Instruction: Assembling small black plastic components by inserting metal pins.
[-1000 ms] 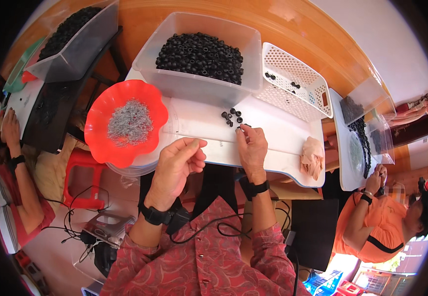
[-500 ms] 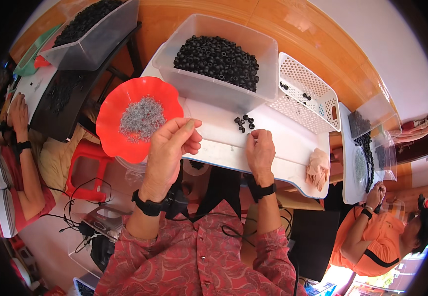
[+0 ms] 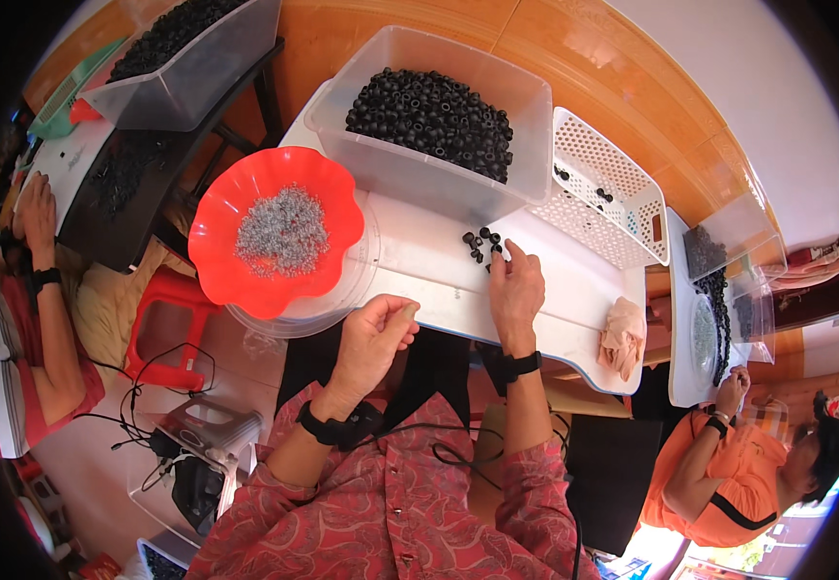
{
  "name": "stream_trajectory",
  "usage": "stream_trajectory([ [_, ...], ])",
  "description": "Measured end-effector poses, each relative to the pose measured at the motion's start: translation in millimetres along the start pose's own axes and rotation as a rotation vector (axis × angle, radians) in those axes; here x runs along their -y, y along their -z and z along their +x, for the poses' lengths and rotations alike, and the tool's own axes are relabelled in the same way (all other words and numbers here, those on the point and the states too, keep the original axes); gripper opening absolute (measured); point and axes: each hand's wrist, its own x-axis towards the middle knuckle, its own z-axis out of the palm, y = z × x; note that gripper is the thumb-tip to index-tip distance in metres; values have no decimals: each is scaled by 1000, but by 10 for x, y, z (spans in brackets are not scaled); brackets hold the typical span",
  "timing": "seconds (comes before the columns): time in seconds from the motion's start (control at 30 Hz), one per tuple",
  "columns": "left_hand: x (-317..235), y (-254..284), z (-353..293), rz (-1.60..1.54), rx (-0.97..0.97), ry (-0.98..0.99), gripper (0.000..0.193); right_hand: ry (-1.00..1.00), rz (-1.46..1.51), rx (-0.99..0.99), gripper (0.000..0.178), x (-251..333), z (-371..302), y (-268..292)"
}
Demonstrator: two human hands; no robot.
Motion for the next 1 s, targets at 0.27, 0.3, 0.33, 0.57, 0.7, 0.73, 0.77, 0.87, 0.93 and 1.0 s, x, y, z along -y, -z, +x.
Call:
stream_trajectory([
  [0.27,196,-75,-35,14,59,53,23,5,-33,9,21,-85,3,-62],
  [0.3,208,-83,-36,22,68,46,23,8,-32,12,21,-84,-12,-58],
  [0.33,219,-84,-36,29,77,40,24,18,11,-29,19,-86,-34,-50],
  [0.57,248,-83,41,-104,53,-34,35,-26,602,265,15,329,-447,243],
  [0.7,297,-73,63,-285,106,-30,37,-165,804,551,17,424,-708,245],
  [0.73,306,-61,61,-248,123,-58,36,-166,800,550,17,443,-702,285],
  [0.77,317,-49,53,-251,124,-57,36,-137,770,556,16,479,-689,328],
  [0.87,336,-22,31,-309,120,-44,33,-43,694,567,15,470,-662,337],
  [0.93,333,-7,26,-366,104,-9,28,24,647,574,14,470,-642,360],
  [1.0,324,-12,24,-408,93,-3,25,-55,672,647,14,512,-616,400],
])
